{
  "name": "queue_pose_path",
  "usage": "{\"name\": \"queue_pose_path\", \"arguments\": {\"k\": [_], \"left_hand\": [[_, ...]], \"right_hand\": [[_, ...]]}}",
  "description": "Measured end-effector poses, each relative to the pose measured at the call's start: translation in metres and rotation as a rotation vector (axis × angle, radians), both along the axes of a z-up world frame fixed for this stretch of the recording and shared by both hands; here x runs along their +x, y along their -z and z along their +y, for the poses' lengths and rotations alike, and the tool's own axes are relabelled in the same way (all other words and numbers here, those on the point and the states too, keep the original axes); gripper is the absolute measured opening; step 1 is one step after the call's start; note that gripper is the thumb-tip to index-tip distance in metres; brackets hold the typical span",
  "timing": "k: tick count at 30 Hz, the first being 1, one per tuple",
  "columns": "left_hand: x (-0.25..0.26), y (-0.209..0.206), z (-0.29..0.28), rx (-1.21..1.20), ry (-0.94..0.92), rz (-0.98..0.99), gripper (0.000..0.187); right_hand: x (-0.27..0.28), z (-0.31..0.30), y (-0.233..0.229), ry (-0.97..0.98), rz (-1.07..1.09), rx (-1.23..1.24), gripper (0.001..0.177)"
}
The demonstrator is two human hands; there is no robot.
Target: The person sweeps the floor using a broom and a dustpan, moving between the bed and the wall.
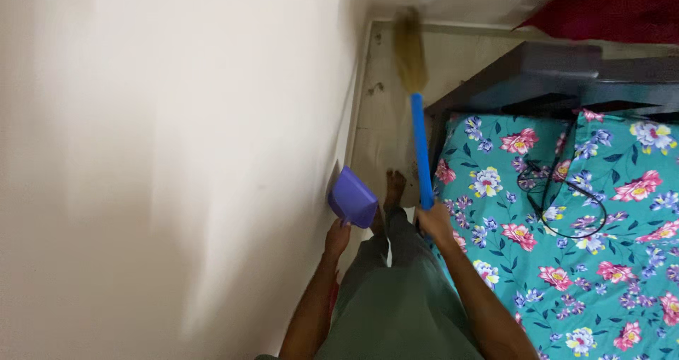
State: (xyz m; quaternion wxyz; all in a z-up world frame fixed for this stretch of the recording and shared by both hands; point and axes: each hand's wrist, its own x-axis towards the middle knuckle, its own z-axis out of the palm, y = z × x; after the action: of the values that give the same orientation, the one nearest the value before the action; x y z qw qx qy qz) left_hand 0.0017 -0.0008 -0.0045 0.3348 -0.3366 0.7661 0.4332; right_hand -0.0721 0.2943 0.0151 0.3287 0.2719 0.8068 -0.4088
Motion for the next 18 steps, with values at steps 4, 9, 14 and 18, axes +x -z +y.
{"name": "queue_pose_path", "arguments": {"k": [4, 9, 14, 18], "left_hand": [[-0.003, -0.011, 0.003, 0.035, -0.062, -0.122, 0.054], [-0.017, -0.043, 0.006, 0.017, -0.091, -0.231, 0.050], [-0.025, -0.047, 0.001, 0.071, -0.156, -0.240, 0.048], [-0.035, -0.029, 0.003, 0.026, -0.101, -0.288, 0.047]], "right_hand": [[-0.040, -0.013, 0.058, 0.260, 0.012, -0.215, 0.029], [-0.108, -0.017, 0.121, 0.286, -0.066, -0.159, 0.024], [-0.105, -0.004, 0.137, 0.044, -0.159, -0.193, 0.029], [-0.103, 0.011, 0.098, -0.052, -0.171, -0.256, 0.024]]}}
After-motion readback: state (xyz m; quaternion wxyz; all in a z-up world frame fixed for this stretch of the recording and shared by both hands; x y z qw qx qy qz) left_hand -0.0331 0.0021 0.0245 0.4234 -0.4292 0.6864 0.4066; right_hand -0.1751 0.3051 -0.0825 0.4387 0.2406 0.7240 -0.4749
